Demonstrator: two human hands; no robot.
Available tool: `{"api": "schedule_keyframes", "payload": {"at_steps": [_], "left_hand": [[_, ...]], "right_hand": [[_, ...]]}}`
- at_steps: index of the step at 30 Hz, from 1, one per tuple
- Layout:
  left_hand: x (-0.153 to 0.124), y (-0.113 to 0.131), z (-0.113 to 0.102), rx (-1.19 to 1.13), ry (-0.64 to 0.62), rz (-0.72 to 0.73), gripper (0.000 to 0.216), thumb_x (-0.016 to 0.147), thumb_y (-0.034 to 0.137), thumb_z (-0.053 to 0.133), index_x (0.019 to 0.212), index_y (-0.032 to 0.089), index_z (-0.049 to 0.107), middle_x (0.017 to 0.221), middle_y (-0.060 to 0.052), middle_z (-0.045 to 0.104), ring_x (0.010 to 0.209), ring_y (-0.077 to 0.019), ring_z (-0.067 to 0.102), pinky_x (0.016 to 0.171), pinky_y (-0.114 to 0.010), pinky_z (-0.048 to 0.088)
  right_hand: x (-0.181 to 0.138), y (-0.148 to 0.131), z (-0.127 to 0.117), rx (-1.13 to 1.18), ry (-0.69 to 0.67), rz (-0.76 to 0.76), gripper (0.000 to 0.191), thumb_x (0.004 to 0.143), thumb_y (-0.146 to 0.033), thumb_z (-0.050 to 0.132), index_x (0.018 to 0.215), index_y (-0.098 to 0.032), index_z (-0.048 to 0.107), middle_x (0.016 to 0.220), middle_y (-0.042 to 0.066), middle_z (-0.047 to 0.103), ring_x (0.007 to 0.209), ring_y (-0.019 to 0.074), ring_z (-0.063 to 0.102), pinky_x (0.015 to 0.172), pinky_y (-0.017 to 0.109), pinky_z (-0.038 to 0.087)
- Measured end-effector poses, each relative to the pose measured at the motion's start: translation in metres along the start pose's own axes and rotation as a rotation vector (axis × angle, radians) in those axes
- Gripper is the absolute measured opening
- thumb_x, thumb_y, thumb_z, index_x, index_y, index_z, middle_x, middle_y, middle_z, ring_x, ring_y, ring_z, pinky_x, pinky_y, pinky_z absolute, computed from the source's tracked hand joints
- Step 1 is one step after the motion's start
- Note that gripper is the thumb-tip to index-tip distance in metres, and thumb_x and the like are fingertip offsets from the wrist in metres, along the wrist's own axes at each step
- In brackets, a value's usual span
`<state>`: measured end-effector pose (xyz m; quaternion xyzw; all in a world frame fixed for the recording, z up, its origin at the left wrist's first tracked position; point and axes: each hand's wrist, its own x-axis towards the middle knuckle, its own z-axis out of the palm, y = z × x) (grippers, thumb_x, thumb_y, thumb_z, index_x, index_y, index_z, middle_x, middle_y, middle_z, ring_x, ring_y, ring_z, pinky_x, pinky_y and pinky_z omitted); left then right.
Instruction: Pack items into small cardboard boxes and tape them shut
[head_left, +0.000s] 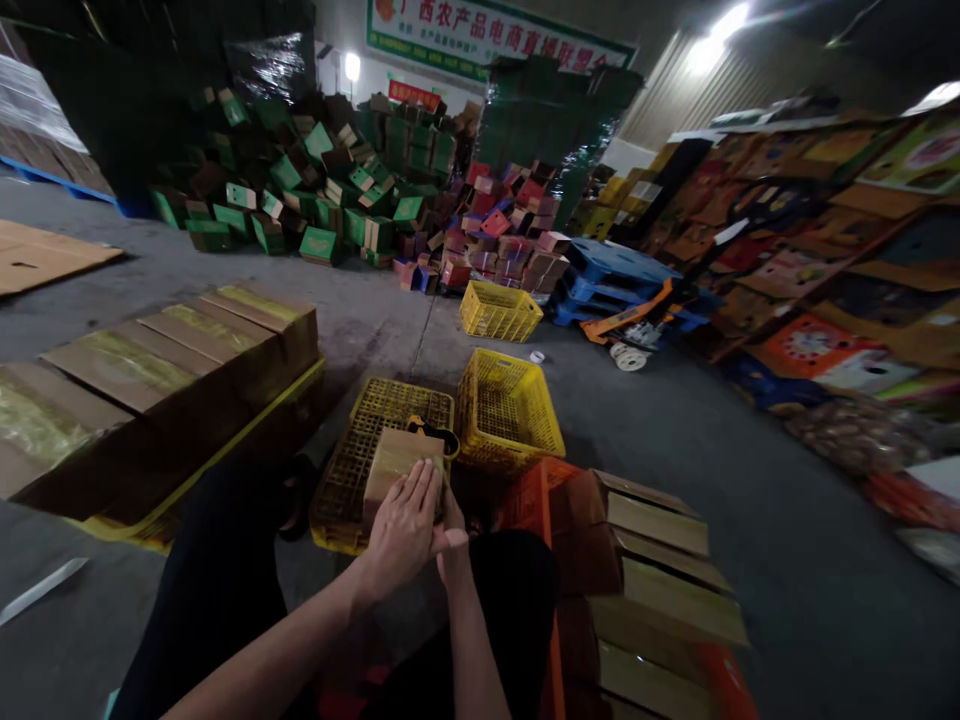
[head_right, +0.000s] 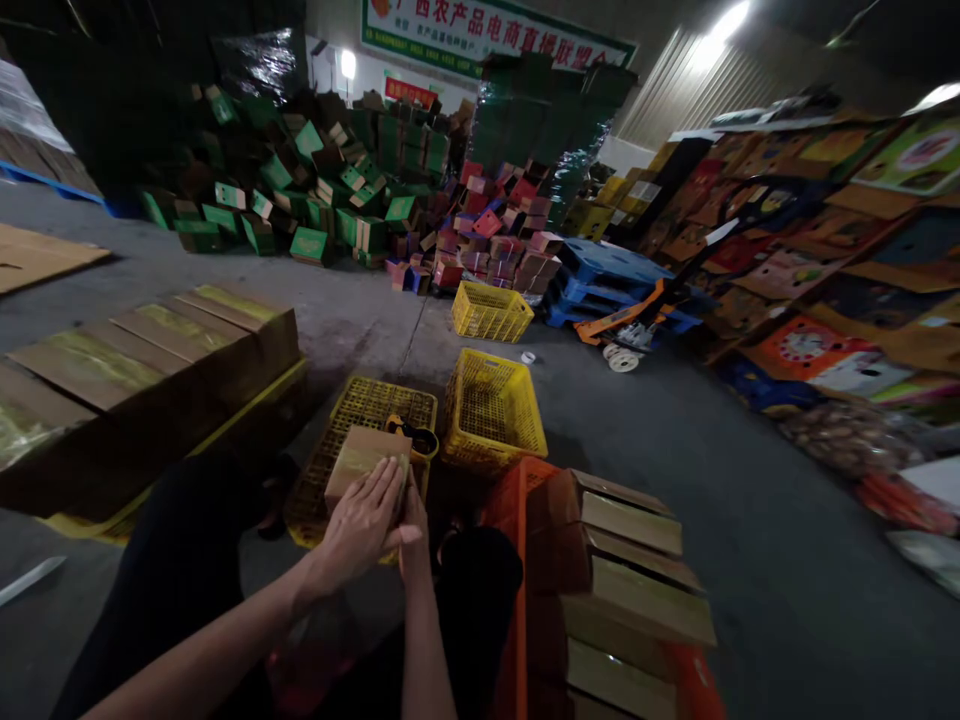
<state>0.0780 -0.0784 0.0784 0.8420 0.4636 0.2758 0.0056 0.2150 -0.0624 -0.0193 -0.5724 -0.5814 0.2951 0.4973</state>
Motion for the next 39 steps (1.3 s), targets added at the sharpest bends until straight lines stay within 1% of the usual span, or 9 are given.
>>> {"api": "schedule_keyframes", "payload": {"at_steps": [4,9,18,21,24,28,31,34,39], "left_hand": [[-0.001,-0.007,-0.005,-0.044,-0.001,0.022,0.084,0.097,0.071,0.035,0.153,0.007,0.040,0.155,-0.024,0.042,0.148,-0.0358,0.036,0.115,-0.049,0.038],[-0.007,-0.024,-0.014,-0.091,-0.021,0.054,0.085,0.096,0.072,0.039,0.154,0.010,0.039,0.155,-0.021,0.045,0.147,-0.0323,0.039,0.116,-0.046,0.039],[-0.037,-0.063,-0.025,-0.091,-0.021,0.036,0.072,0.099,0.064,0.045,0.152,0.017,0.044,0.153,-0.016,0.048,0.140,-0.0310,0.049,0.116,-0.046,0.039],[-0.042,-0.068,-0.024,-0.069,-0.020,-0.018,0.072,0.099,0.063,0.045,0.155,0.017,0.041,0.156,-0.016,0.044,0.143,-0.0317,0.045,0.116,-0.046,0.038],[-0.047,-0.070,-0.020,-0.053,0.005,-0.098,0.075,0.099,0.062,0.045,0.158,0.017,0.034,0.160,-0.017,0.038,0.147,-0.0320,0.039,0.119,-0.047,0.034],[-0.051,-0.071,-0.014,-0.117,-0.004,-0.137,0.076,0.101,0.060,0.043,0.161,0.017,0.027,0.162,-0.016,0.035,0.149,-0.0302,0.036,0.120,-0.048,0.032],[-0.051,-0.076,-0.013,-0.210,-0.029,-0.169,0.069,0.103,0.055,0.041,0.161,0.020,0.028,0.162,-0.014,0.036,0.149,-0.0300,0.034,0.120,-0.050,0.030],[-0.050,-0.084,-0.017,-0.277,-0.065,-0.196,0.062,0.103,0.050,0.040,0.160,0.026,0.031,0.161,-0.010,0.039,0.151,-0.0306,0.030,0.120,-0.053,0.029],[-0.049,-0.085,-0.025,-0.229,-0.082,-0.205,0.062,0.101,0.053,0.047,0.157,0.030,0.037,0.160,-0.007,0.042,0.152,-0.0305,0.028,0.122,-0.055,0.021]], "right_hand": [[0.013,-0.032,-0.007,0.088,-0.119,0.003,0.056,0.106,-0.051,0.029,0.154,-0.026,0.044,0.157,0.006,0.044,0.146,0.0210,0.042,0.117,0.043,0.042],[0.016,-0.052,-0.005,-0.020,-0.082,-0.032,0.055,0.105,-0.049,0.033,0.150,-0.022,0.049,0.159,0.006,0.042,0.149,0.0212,0.036,0.125,0.044,0.030],[0.011,-0.067,-0.014,-0.195,-0.109,-0.041,0.052,0.107,-0.044,0.030,0.153,-0.026,0.046,0.158,0.003,0.043,0.148,0.0192,0.037,0.123,0.040,0.033],[0.013,-0.073,-0.017,-0.313,-0.083,-0.072,0.051,0.107,-0.043,0.031,0.153,-0.027,0.044,0.163,0.003,0.035,0.149,0.0206,0.035,0.120,0.039,0.037],[0.012,-0.084,-0.018,-0.510,-0.068,-0.118,0.050,0.106,-0.042,0.034,0.152,-0.028,0.046,0.164,0.004,0.033,0.152,0.0273,0.030,0.120,0.051,0.034],[0.001,-0.105,-0.001,-0.705,-0.067,-0.240,0.046,0.106,-0.038,0.038,0.148,-0.026,0.052,0.161,0.007,0.038,0.154,0.0352,0.019,0.119,0.070,0.019],[-0.012,-0.117,0.025,-0.725,-0.128,-0.377,0.047,0.104,-0.030,0.042,0.150,-0.023,0.050,0.160,0.009,0.040,0.154,0.0330,0.022,0.122,0.066,0.017],[-0.021,-0.121,0.041,-0.740,-0.147,-0.404,0.054,0.102,-0.024,0.043,0.155,-0.017,0.041,0.158,0.011,0.044,0.151,0.0302,0.030,0.124,0.058,0.020],[-0.026,-0.118,0.033,-0.786,-0.148,-0.378,0.056,0.101,-0.023,0.041,0.157,-0.019,0.038,0.156,0.011,0.047,0.147,0.0305,0.037,0.124,0.057,0.019]]}}
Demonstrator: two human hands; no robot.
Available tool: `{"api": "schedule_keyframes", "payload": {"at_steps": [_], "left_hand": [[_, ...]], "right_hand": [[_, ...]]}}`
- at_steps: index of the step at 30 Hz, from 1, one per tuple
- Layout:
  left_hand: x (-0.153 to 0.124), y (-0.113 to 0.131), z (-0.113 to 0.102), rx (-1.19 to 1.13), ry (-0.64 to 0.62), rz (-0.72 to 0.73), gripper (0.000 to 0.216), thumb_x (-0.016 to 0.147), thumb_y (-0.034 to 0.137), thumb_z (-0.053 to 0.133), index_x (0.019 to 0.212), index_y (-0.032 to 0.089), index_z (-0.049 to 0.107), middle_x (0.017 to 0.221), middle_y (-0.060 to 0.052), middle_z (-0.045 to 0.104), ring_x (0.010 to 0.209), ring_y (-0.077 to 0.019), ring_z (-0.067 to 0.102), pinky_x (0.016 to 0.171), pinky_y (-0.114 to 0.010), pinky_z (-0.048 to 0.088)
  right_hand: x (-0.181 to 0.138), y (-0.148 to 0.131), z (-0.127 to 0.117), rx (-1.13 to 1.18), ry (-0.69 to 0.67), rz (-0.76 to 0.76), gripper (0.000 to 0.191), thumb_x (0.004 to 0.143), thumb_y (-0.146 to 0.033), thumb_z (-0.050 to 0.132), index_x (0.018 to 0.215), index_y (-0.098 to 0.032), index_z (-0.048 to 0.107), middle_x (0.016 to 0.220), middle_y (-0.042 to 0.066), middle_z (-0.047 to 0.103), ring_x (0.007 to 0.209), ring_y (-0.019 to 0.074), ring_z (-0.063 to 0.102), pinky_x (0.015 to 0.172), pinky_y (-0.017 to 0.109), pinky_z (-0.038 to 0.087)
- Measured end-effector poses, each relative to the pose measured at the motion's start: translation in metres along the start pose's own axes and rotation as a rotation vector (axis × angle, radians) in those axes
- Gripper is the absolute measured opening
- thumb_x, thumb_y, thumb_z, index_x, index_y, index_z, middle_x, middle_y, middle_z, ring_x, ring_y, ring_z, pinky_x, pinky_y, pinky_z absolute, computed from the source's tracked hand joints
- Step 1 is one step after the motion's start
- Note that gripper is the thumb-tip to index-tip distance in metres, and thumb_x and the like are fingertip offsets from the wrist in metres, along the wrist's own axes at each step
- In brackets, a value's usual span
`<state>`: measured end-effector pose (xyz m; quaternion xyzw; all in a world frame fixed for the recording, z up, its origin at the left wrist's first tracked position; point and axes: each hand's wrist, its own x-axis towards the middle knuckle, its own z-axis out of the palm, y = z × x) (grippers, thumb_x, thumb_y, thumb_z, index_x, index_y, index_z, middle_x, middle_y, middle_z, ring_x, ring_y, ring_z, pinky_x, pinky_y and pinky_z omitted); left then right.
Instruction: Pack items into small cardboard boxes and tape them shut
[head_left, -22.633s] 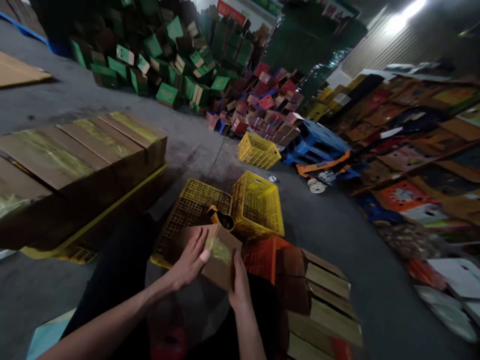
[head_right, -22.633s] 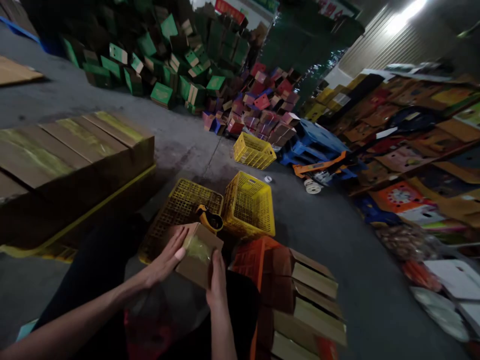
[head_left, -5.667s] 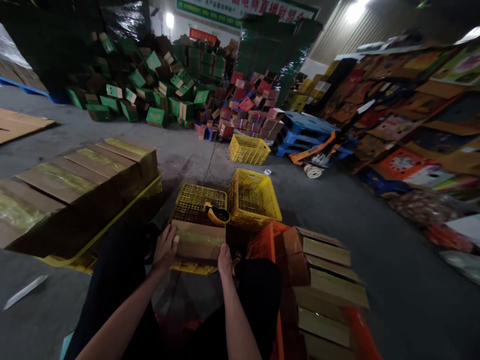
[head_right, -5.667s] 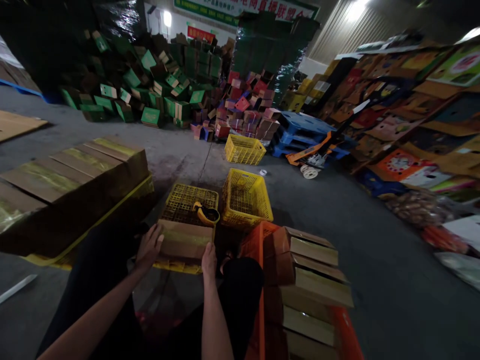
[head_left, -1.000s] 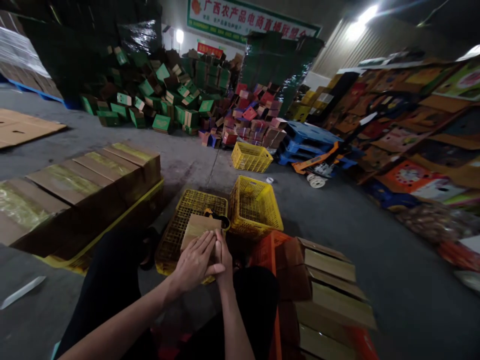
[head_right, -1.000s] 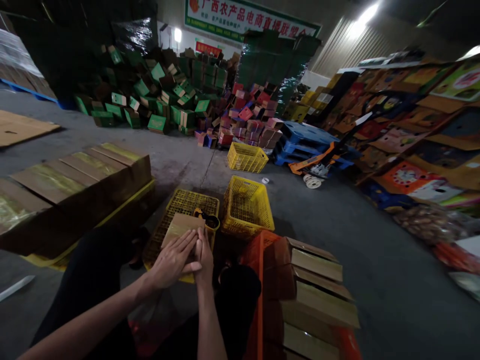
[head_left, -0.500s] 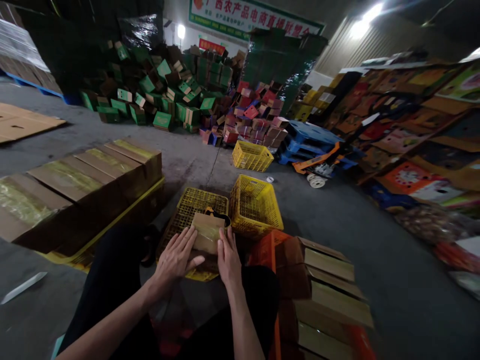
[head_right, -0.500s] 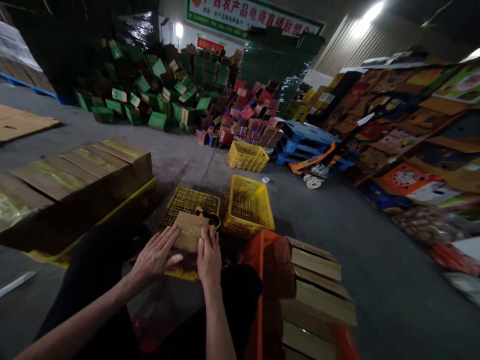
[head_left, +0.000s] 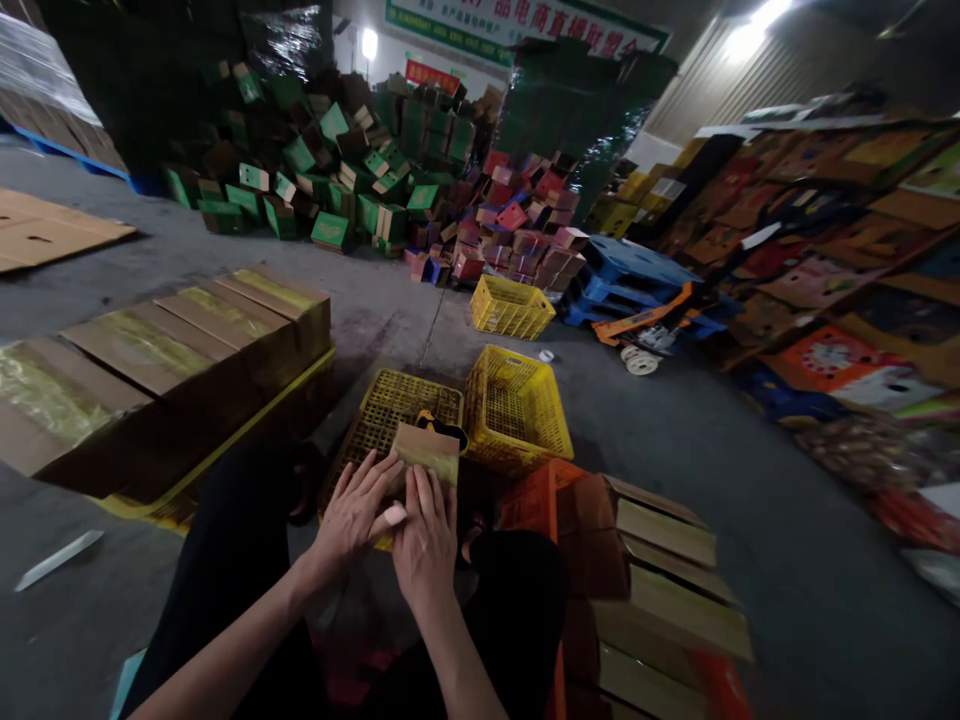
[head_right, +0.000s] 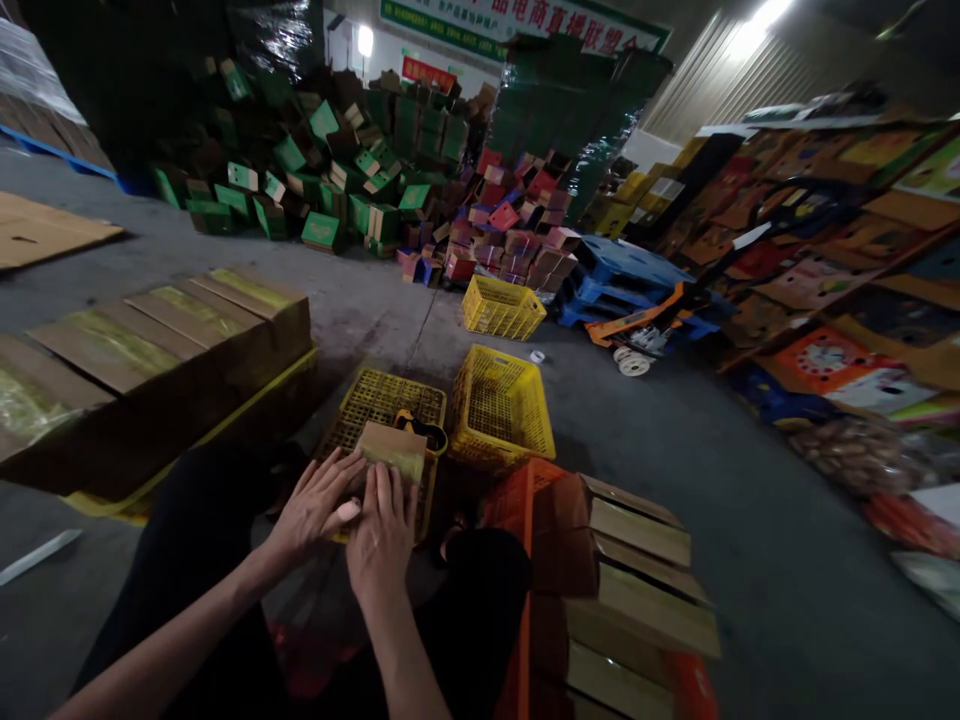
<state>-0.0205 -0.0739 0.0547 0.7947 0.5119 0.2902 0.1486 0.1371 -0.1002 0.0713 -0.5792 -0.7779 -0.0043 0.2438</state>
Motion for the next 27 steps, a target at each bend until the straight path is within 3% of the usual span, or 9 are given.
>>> {"api": "schedule_keyframes", "payload": {"at_steps": [7,12,18,27], "left_hand": [[0.000,0.006,-0.001,0.065,0.059,0.000,0.060,0.100,0.056,0.049,0.153,0.027,0.044,0.156,-0.008,0.048,0.152,-0.0324,0.028,0.124,-0.056,0.016],[0.010,0.009,0.000,0.091,0.079,0.061,0.061,0.099,0.059,0.048,0.149,0.024,0.049,0.151,-0.012,0.052,0.148,-0.0322,0.035,0.125,-0.054,0.013],[0.037,0.018,0.001,0.083,0.026,0.158,0.061,0.098,0.065,0.044,0.145,0.026,0.054,0.149,-0.009,0.054,0.141,-0.0302,0.044,0.121,-0.050,0.025],[0.053,0.024,0.007,0.114,0.068,0.015,0.052,0.102,0.057,0.042,0.140,0.027,0.060,0.136,-0.011,0.059,0.124,-0.0330,0.051,0.106,-0.050,0.040]], "right_hand": [[-0.017,0.021,-0.017,-0.032,0.049,0.085,0.050,0.105,-0.033,0.039,0.154,-0.024,0.042,0.150,0.011,0.054,0.140,0.0315,0.046,0.121,0.060,0.023],[-0.024,0.027,-0.015,-0.024,0.105,0.094,0.048,0.106,-0.035,0.037,0.152,-0.022,0.045,0.149,0.012,0.054,0.140,0.0304,0.045,0.119,0.056,0.030],[-0.023,0.027,-0.010,-0.065,0.105,0.078,0.047,0.107,-0.032,0.037,0.151,-0.020,0.045,0.149,0.013,0.054,0.142,0.0306,0.043,0.117,0.055,0.031],[-0.014,0.024,-0.024,-0.045,0.066,0.081,0.041,0.106,-0.036,0.039,0.140,-0.021,0.056,0.139,0.013,0.061,0.134,0.0299,0.051,0.118,0.055,0.030]]}}
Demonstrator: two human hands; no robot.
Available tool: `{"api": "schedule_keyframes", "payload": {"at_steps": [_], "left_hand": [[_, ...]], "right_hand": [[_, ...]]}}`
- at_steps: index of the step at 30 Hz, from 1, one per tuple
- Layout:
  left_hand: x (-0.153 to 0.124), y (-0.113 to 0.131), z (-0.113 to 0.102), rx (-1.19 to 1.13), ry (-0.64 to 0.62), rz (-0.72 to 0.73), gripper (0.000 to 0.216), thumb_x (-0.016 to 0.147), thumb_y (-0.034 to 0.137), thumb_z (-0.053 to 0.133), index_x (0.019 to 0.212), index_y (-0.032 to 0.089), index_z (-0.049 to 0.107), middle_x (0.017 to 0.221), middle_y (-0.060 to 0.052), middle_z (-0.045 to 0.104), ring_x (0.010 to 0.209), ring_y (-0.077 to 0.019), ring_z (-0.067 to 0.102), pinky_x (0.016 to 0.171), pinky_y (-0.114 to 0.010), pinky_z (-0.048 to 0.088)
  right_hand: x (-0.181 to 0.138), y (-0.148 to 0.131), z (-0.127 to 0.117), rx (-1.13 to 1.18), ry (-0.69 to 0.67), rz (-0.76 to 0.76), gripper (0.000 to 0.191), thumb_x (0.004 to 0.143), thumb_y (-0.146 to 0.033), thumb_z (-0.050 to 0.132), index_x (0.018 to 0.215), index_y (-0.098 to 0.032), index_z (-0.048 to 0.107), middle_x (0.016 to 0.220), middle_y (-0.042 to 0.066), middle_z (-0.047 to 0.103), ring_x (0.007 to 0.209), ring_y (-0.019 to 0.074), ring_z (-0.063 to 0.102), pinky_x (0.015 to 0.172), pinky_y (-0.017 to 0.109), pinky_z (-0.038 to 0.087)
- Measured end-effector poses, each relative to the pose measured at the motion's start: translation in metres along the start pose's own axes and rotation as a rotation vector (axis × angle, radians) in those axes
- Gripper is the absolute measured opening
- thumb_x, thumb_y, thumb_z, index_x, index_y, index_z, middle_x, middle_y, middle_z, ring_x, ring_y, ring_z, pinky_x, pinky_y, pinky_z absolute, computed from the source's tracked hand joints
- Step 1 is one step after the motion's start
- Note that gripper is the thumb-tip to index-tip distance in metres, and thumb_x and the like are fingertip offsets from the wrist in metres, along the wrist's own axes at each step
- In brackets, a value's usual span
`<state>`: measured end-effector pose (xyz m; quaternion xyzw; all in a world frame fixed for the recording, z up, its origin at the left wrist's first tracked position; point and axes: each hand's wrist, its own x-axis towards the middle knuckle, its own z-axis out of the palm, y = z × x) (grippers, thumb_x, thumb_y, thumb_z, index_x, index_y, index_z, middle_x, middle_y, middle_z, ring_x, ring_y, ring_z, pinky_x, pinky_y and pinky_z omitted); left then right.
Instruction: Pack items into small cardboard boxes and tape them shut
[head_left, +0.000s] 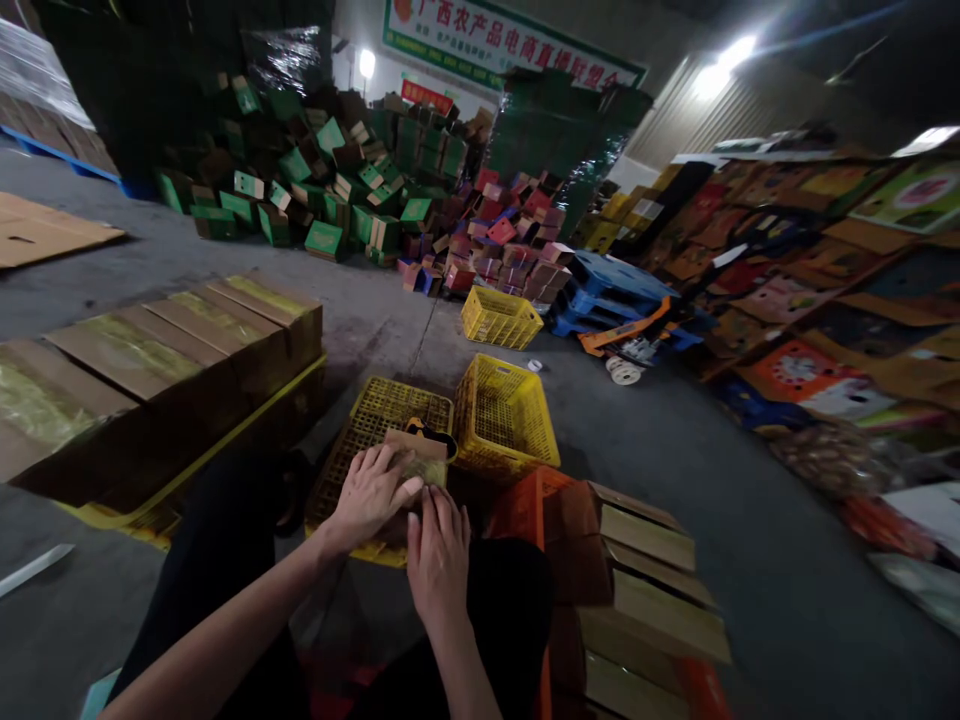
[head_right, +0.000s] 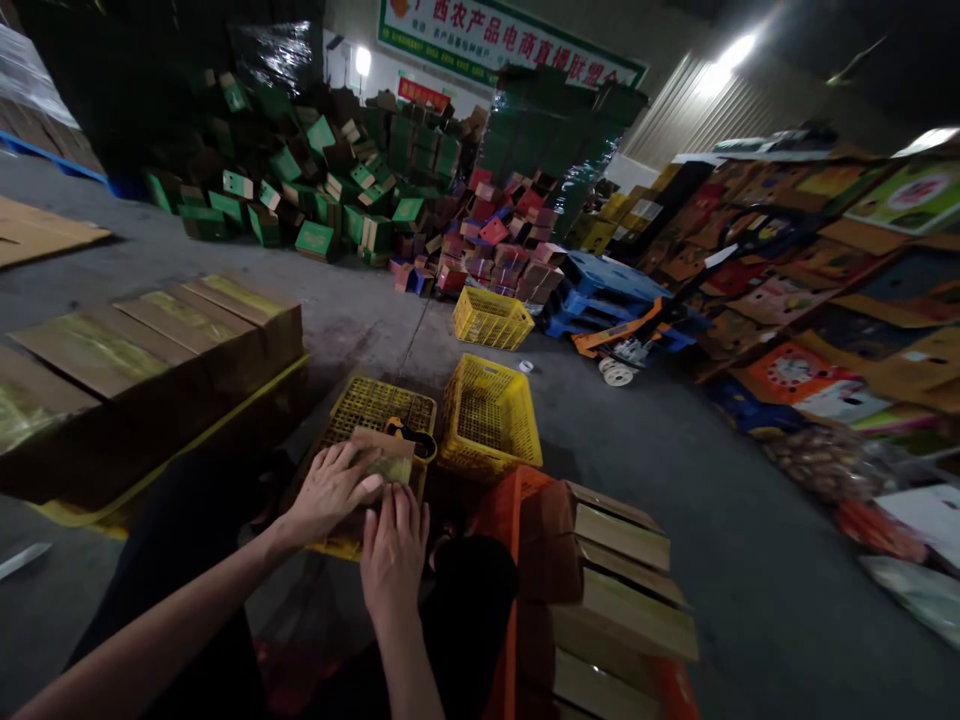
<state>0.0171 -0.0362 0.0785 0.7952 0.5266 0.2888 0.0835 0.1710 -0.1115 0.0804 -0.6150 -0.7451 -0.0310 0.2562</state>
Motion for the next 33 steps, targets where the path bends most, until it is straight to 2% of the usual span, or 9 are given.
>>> {"api": "schedule_keyframes", "payload": {"at_steps": [3,5,8,11,18,22,25,33], "left_hand": [[-0.003,-0.002,0.005,-0.048,0.009,0.008,0.051,0.104,0.051,0.041,0.145,0.025,0.056,0.141,-0.011,0.056,0.125,-0.0314,0.050,0.105,-0.048,0.042],[-0.005,-0.007,0.006,-0.105,-0.006,0.019,0.047,0.106,0.044,0.037,0.146,0.026,0.053,0.144,-0.009,0.055,0.127,-0.0286,0.049,0.108,-0.047,0.040],[-0.007,-0.014,0.004,-0.162,-0.054,0.012,0.045,0.108,0.037,0.030,0.146,0.030,0.053,0.146,-0.004,0.055,0.135,-0.0245,0.046,0.118,-0.051,0.028],[-0.009,-0.014,0.002,-0.146,-0.073,0.008,0.045,0.109,0.038,0.029,0.147,0.032,0.050,0.151,-0.002,0.052,0.142,-0.0234,0.040,0.122,-0.053,0.020],[0.002,0.001,-0.003,-0.013,-0.016,-0.005,0.044,0.104,0.051,0.042,0.140,0.032,0.059,0.142,-0.007,0.059,0.127,-0.0286,0.052,0.108,-0.050,0.036],[0.005,0.003,-0.001,0.022,0.001,-0.041,0.044,0.104,0.052,0.042,0.137,0.031,0.062,0.139,-0.008,0.061,0.125,-0.0308,0.052,0.104,-0.053,0.037],[-0.002,0.004,0.005,0.009,0.025,-0.074,0.045,0.103,0.050,0.043,0.141,0.030,0.059,0.142,-0.008,0.058,0.128,-0.0313,0.051,0.103,-0.052,0.037],[-0.014,0.008,0.018,-0.015,0.076,-0.186,0.050,0.104,0.048,0.041,0.149,0.030,0.049,0.154,-0.009,0.049,0.137,-0.0308,0.045,0.106,-0.052,0.036]], "right_hand": [[0.015,-0.005,-0.001,0.011,-0.003,0.010,0.040,0.106,-0.033,0.036,0.132,-0.019,0.062,0.133,0.014,0.064,0.129,0.0283,0.055,0.118,0.054,0.030],[0.028,-0.008,0.002,0.020,-0.027,-0.001,0.041,0.107,-0.030,0.033,0.133,-0.017,0.062,0.136,0.014,0.063,0.132,0.0264,0.053,0.120,0.053,0.027],[0.043,-0.008,0.008,0.010,-0.088,-0.004,0.043,0.107,-0.027,0.031,0.139,-0.016,0.058,0.146,0.013,0.058,0.139,0.0250,0.047,0.122,0.053,0.022],[0.050,-0.003,0.014,-0.037,-0.110,0.020,0.045,0.107,-0.028,0.031,0.143,-0.016,0.055,0.153,0.011,0.051,0.144,0.0257,0.043,0.122,0.053,0.021],[0.046,0.009,0.028,-0.072,-0.057,0.108,0.048,0.107,-0.028,0.029,0.150,-0.020,0.048,0.155,0.009,0.048,0.147,0.0245,0.039,0.119,0.051,0.028],[0.048,0.015,0.036,0.025,0.014,0.150,0.050,0.107,-0.030,0.027,0.148,-0.014,0.050,0.154,0.012,0.049,0.146,0.0249,0.038,0.118,0.046,0.034],[0.046,0.020,0.042,0.135,0.041,0.146,0.053,0.107,-0.031,0.024,0.150,-0.012,0.048,0.156,0.013,0.046,0.149,0.0228,0.034,0.120,0.042,0.035],[0.038,0.023,0.046,0.240,0.016,0.174,0.055,0.108,-0.037,0.024,0.155,-0.013,0.040,0.162,0.012,0.036,0.153,0.0222,0.027,0.122,0.044,0.032]]}}
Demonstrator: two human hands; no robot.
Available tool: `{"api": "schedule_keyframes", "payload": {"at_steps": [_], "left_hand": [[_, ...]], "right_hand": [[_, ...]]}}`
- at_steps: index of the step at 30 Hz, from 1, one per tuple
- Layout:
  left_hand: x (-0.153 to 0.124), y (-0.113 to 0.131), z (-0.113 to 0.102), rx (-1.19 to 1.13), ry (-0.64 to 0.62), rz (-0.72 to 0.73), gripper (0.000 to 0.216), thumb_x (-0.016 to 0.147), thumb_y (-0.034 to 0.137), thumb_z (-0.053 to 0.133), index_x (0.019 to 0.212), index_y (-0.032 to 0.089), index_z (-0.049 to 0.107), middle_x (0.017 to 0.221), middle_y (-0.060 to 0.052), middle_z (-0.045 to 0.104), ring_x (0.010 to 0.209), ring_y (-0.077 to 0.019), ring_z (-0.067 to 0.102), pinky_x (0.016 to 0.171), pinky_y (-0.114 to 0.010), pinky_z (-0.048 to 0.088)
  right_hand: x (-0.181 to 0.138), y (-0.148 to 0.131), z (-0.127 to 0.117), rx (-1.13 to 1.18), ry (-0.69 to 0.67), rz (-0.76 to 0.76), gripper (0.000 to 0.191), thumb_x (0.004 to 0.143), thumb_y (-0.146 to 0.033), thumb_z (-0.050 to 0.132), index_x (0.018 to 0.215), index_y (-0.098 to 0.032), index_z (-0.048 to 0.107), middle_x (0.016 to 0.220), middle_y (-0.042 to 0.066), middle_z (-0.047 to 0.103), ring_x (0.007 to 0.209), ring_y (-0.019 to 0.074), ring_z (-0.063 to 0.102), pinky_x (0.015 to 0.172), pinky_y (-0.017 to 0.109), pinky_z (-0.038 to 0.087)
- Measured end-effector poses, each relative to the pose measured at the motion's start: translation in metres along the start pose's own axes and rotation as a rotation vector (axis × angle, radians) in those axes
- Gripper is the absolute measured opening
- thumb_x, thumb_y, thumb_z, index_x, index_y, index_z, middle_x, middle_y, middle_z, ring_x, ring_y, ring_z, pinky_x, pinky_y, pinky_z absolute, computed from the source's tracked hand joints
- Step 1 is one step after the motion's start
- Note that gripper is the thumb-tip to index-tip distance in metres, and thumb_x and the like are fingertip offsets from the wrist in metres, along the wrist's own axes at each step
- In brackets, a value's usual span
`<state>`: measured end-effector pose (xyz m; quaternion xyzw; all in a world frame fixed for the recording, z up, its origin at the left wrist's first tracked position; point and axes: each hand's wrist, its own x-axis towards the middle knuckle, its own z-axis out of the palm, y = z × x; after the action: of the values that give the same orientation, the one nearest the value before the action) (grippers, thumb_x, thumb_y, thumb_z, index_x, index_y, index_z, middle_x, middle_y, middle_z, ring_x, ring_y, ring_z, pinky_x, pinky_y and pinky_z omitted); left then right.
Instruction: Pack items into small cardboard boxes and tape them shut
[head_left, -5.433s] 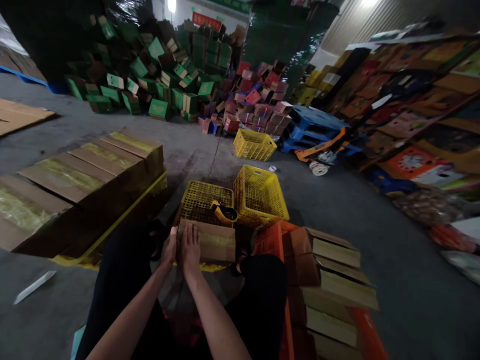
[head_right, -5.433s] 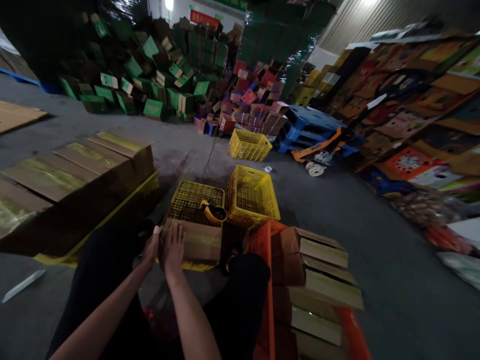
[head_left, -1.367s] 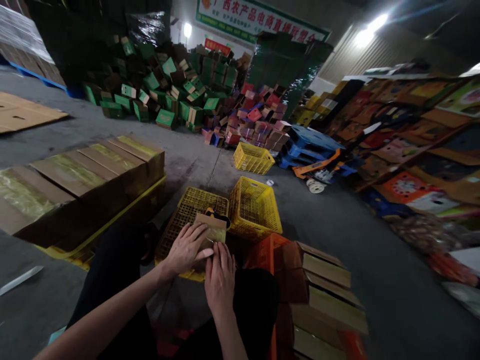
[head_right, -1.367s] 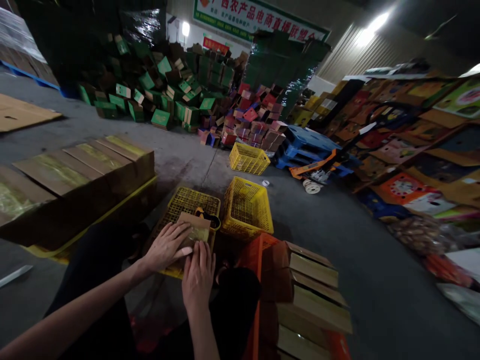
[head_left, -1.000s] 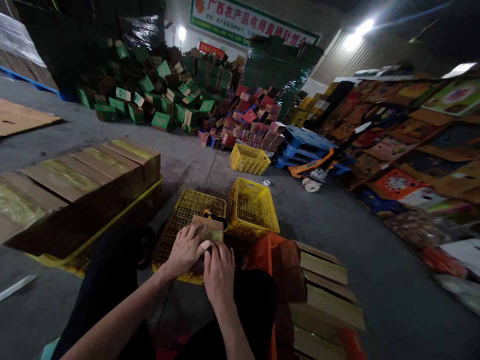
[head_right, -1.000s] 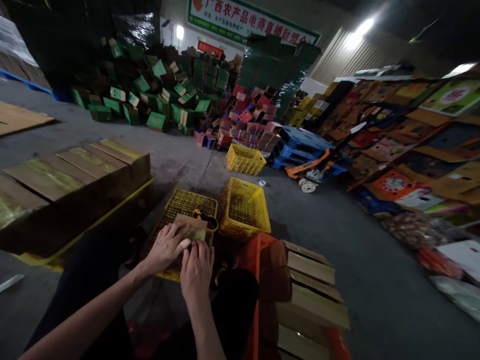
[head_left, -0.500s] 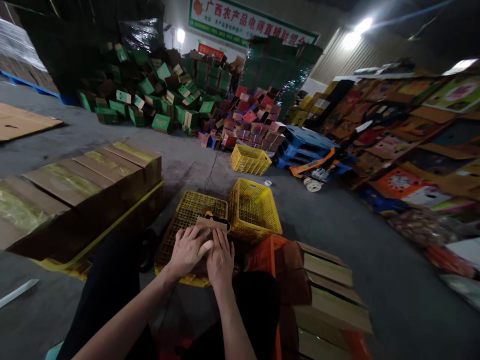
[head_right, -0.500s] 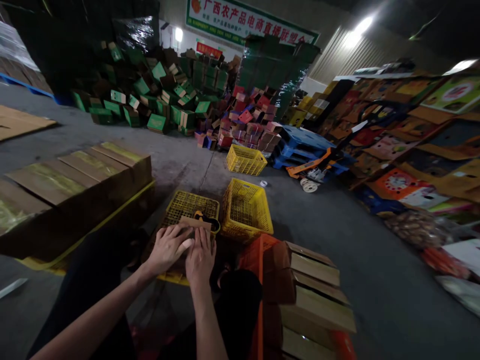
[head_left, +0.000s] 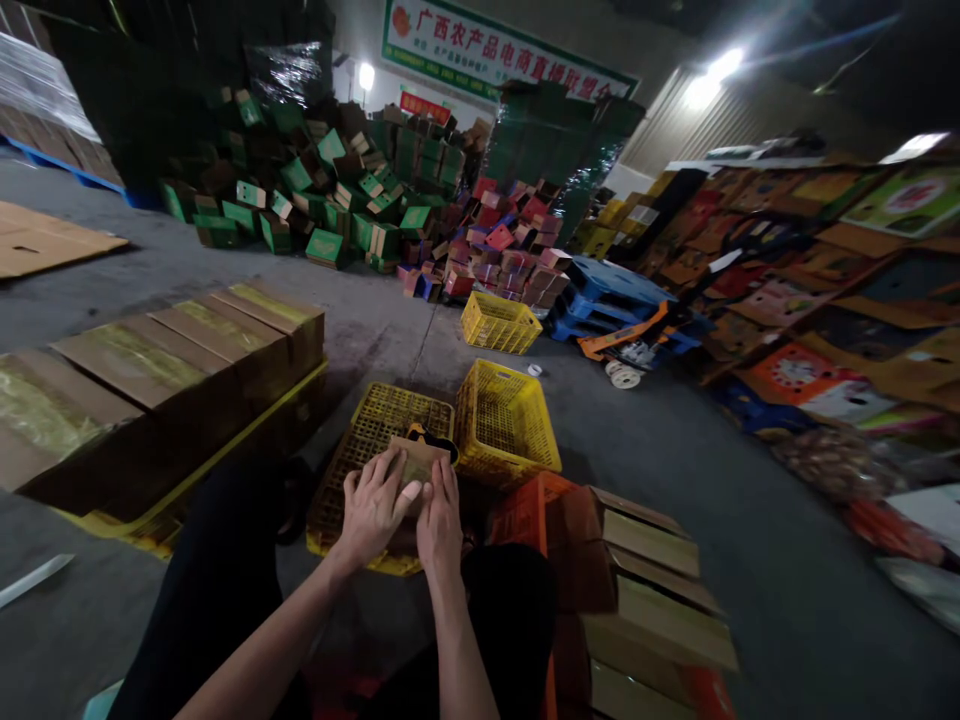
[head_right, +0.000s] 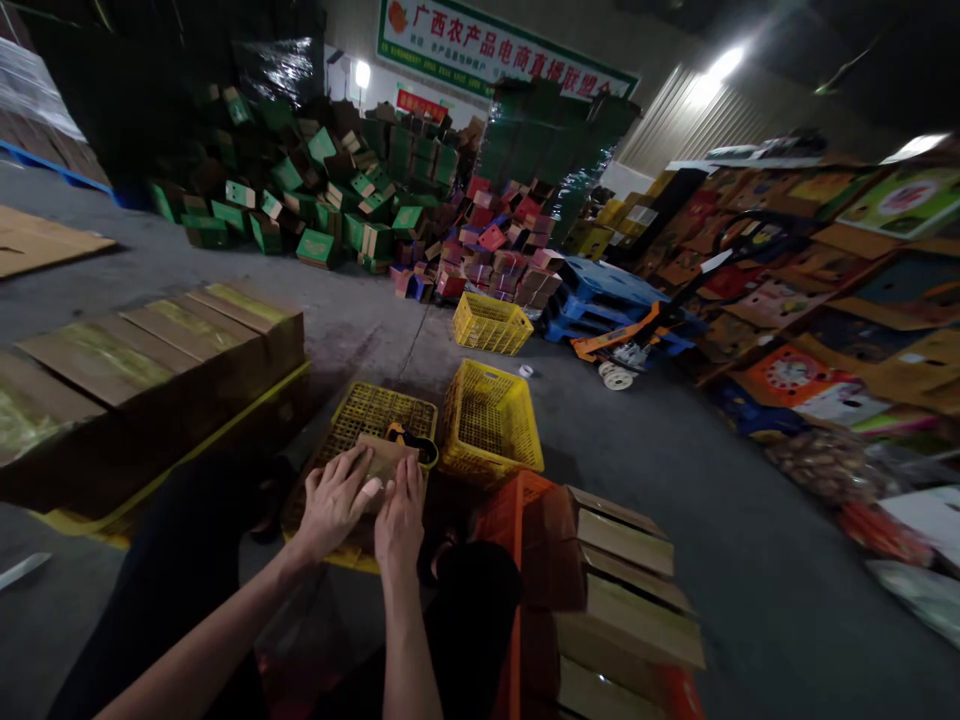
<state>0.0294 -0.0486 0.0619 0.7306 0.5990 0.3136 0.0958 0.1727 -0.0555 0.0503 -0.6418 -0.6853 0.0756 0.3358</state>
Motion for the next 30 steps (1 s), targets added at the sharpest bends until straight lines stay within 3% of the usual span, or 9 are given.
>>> {"api": "schedule_keyframes", "payload": {"at_steps": [8,11,15,19,25,30], "left_hand": [[-0.003,-0.007,0.007,-0.098,0.023,-0.063,0.051,0.104,0.044,0.040,0.152,0.029,0.045,0.156,-0.008,0.048,0.141,-0.0317,0.043,0.111,-0.057,0.035],[-0.008,-0.016,0.011,-0.273,0.032,-0.042,0.052,0.105,0.041,0.035,0.155,0.027,0.040,0.159,-0.008,0.042,0.144,-0.0268,0.042,0.116,-0.051,0.036],[-0.014,-0.028,0.014,-0.505,0.025,0.010,0.053,0.107,0.039,0.030,0.158,0.025,0.035,0.165,-0.005,0.032,0.151,-0.0198,0.033,0.123,-0.039,0.030],[-0.014,-0.032,0.016,-0.519,0.013,0.001,0.053,0.107,0.039,0.030,0.158,0.024,0.035,0.166,-0.004,0.030,0.150,-0.0198,0.033,0.123,-0.037,0.032],[-0.008,-0.030,0.014,-0.474,-0.002,-0.014,0.051,0.106,0.040,0.033,0.155,0.025,0.042,0.165,-0.004,0.032,0.146,-0.0209,0.042,0.116,-0.035,0.043],[-0.004,-0.037,0.008,-0.520,-0.049,-0.005,0.051,0.106,0.042,0.034,0.150,0.023,0.049,0.163,-0.004,0.036,0.147,-0.0205,0.040,0.120,-0.036,0.037]], "right_hand": [[0.001,0.000,-0.006,-0.150,-0.086,-0.032,0.055,0.107,-0.032,0.026,0.157,-0.011,0.036,0.166,0.011,0.027,0.154,0.0235,0.024,0.122,0.042,0.032],[0.002,-0.003,-0.014,-0.254,-0.128,-0.059,0.055,0.107,-0.033,0.028,0.156,-0.011,0.037,0.165,0.012,0.029,0.153,0.0246,0.028,0.121,0.043,0.034],[0.001,-0.013,-0.026,-0.379,-0.190,-0.069,0.054,0.107,-0.039,0.033,0.157,-0.020,0.038,0.164,0.011,0.032,0.150,0.0284,0.033,0.117,0.054,0.035],[0.002,-0.030,-0.033,-0.418,-0.157,-0.153,0.051,0.105,-0.039,0.040,0.151,-0.020,0.047,0.160,0.015,0.038,0.148,0.0337,0.035,0.118,0.063,0.027],[0.021,-0.047,-0.029,-0.358,-0.152,-0.242,0.044,0.102,-0.026,0.042,0.142,-0.014,0.057,0.135,0.016,0.060,0.127,0.0312,0.051,0.112,0.047,0.041],[0.033,-0.050,-0.022,-0.378,-0.156,-0.220,0.042,0.101,-0.029,0.047,0.141,-0.022,0.059,0.126,0.013,0.061,0.115,0.0315,0.053,0.100,0.049,0.046]]}}
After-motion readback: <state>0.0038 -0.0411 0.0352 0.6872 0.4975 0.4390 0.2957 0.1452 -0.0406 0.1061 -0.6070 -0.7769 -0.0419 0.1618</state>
